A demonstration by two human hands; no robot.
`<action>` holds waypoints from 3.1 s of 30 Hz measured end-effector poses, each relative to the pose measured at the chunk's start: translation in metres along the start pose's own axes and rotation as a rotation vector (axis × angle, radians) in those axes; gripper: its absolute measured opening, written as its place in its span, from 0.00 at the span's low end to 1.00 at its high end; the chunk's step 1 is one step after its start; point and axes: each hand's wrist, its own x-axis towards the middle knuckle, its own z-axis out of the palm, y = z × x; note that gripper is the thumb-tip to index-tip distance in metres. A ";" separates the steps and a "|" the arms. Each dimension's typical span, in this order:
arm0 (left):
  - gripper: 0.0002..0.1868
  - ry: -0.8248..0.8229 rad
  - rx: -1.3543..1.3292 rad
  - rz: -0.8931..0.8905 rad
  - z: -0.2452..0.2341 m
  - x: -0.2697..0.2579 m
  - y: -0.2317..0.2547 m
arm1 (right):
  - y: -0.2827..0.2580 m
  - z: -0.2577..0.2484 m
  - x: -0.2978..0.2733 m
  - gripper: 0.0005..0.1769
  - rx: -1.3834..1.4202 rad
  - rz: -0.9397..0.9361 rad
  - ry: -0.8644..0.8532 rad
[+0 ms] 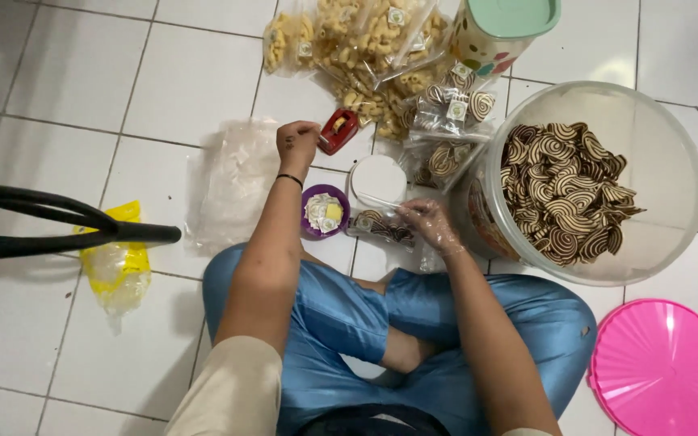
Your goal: A person wearing gloves is manually packing swirl-patterned cookies into small plastic bags and weighing them on a digital scale on the floor.
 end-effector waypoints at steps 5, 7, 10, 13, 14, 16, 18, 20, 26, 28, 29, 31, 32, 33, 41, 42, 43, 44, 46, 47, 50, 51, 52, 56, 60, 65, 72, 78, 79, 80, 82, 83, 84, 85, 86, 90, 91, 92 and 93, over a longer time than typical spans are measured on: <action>0.15 -0.149 -0.271 0.173 -0.044 -0.075 0.081 | 0.016 0.000 0.006 0.19 0.033 -0.023 0.028; 0.24 -0.220 -0.383 0.203 -0.058 -0.110 0.103 | 0.009 0.001 -0.003 0.20 0.039 -0.031 0.041; 0.31 -0.295 -0.433 0.389 -0.067 -0.149 0.111 | -0.007 0.004 -0.018 0.18 0.008 -0.047 0.040; 0.34 -0.393 -0.569 0.372 -0.044 -0.159 0.078 | -0.006 0.005 -0.023 0.18 0.013 -0.101 0.024; 0.35 -0.432 -0.580 0.373 -0.035 -0.163 0.069 | -0.007 0.006 -0.025 0.17 0.012 -0.104 0.014; 0.36 -0.476 -0.594 0.371 -0.014 -0.166 0.048 | -0.006 0.004 -0.028 0.16 0.011 -0.103 0.010; 0.35 -0.547 -0.479 0.291 0.007 -0.164 0.024 | -0.004 0.004 -0.028 0.13 0.026 -0.126 -0.004; 0.35 -0.594 -0.454 0.271 0.021 -0.160 0.016 | 0.006 -0.003 -0.015 0.11 0.031 -0.116 -0.011; 0.35 -0.660 -0.348 0.162 0.031 -0.164 0.011 | -0.006 -0.001 -0.023 0.12 0.014 -0.120 -0.020; 0.34 -0.652 -0.318 0.160 0.032 -0.164 0.012 | -0.005 -0.002 -0.020 0.12 -0.005 -0.116 -0.028; 0.34 -0.640 -0.279 0.164 0.031 -0.165 0.014 | -0.003 -0.002 -0.020 0.12 -0.001 -0.127 -0.024; 0.33 -0.626 -0.242 0.165 0.030 -0.167 0.015 | -0.002 -0.002 -0.020 0.13 0.001 -0.137 -0.022; 0.32 -0.614 -0.222 0.178 0.030 -0.168 0.015 | -0.004 -0.002 -0.021 0.13 -0.014 -0.158 -0.007; 0.31 -0.603 -0.201 0.194 0.030 -0.168 0.016 | -0.007 -0.002 -0.022 0.14 -0.028 -0.182 0.008; 0.30 -0.589 -0.101 0.281 0.023 -0.181 0.029 | -0.018 0.002 -0.032 0.16 0.008 -0.185 0.048; 0.31 -0.567 -0.057 0.316 0.021 -0.182 0.031 | -0.016 0.002 -0.029 0.16 -0.005 -0.197 0.047; 0.31 -0.567 -0.057 0.316 0.020 -0.183 0.032 | -0.018 0.003 -0.031 0.16 -0.005 -0.197 0.047; 0.30 -0.557 -0.050 0.310 0.018 -0.184 0.033 | -0.020 0.004 -0.032 0.16 -0.019 -0.216 0.049; 0.30 -0.548 -0.043 0.302 0.017 -0.186 0.036 | -0.024 0.005 -0.036 0.15 -0.032 -0.233 0.052; 0.29 -0.548 -0.016 0.286 0.017 -0.186 0.038 | -0.026 0.006 -0.037 0.14 -0.038 -0.254 0.046; 0.29 -0.543 0.020 0.260 0.015 -0.188 0.040 | -0.026 0.005 -0.038 0.13 -0.044 -0.277 0.036; 0.29 -0.539 0.030 0.252 0.015 -0.188 0.041 | -0.025 0.004 -0.038 0.13 -0.042 -0.281 0.035; 0.29 -0.538 0.029 0.251 0.015 -0.188 0.042 | -0.024 0.004 -0.037 0.13 -0.044 -0.281 0.034; 0.28 -0.536 0.048 0.230 0.011 -0.189 0.047 | -0.023 0.003 -0.038 0.13 -0.038 -0.290 0.033; 0.25 -0.472 0.146 0.296 0.006 -0.192 0.057 | -0.028 0.003 -0.039 0.13 0.001 -0.250 0.035; 0.13 -0.378 0.198 0.531 0.004 -0.195 0.062 | -0.011 -0.003 -0.028 0.14 -0.005 -0.237 0.033; 0.03 -0.374 0.443 0.730 0.009 -0.193 0.056 | -0.011 -0.004 -0.027 0.12 -0.002 -0.228 0.007; 0.06 -0.566 0.548 0.642 0.016 -0.179 0.036 | -0.019 -0.003 -0.033 0.13 -0.023 -0.224 0.000; 0.06 -0.562 0.548 0.650 0.019 -0.177 0.032 | -0.015 -0.003 -0.031 0.13 -0.024 -0.232 0.003; 0.04 -0.580 0.558 0.647 0.022 -0.175 0.028 | -0.011 -0.002 -0.028 0.13 -0.076 -0.280 0.009; 0.02 -0.595 0.567 0.652 0.022 -0.174 0.029 | -0.005 -0.002 -0.025 0.13 -0.130 -0.336 0.019; 0.04 -0.631 0.507 0.623 0.018 -0.175 0.033 | -0.002 -0.002 -0.025 0.14 -0.115 -0.307 0.031; 0.06 -0.667 0.446 0.593 0.014 -0.176 0.038 | 0.000 -0.002 -0.025 0.14 -0.101 -0.279 0.042; 0.06 -0.663 0.445 0.601 0.013 -0.176 0.036 | -0.005 -0.004 -0.028 0.14 -0.102 -0.287 0.046; 0.06 -0.670 0.376 0.571 0.012 -0.175 0.035 | -0.009 -0.006 -0.032 0.14 -0.104 -0.262 0.053; 0.06 -0.700 0.344 0.561 0.008 -0.180 0.039 | -0.045 -0.005 -0.053 0.12 -0.350 -0.357 0.038; 0.06 -0.696 0.343 0.565 0.008 -0.179 0.039 | -0.055 -0.001 -0.063 0.12 -0.351 -0.362 0.039; 0.07 -0.712 0.361 0.585 0.008 -0.179 0.039 | -0.063 0.003 -0.073 0.11 -0.432 -0.296 0.061; 0.07 -0.730 0.379 0.603 0.008 -0.180 0.038 | -0.071 0.008 -0.084 0.11 -0.510 -0.227 0.083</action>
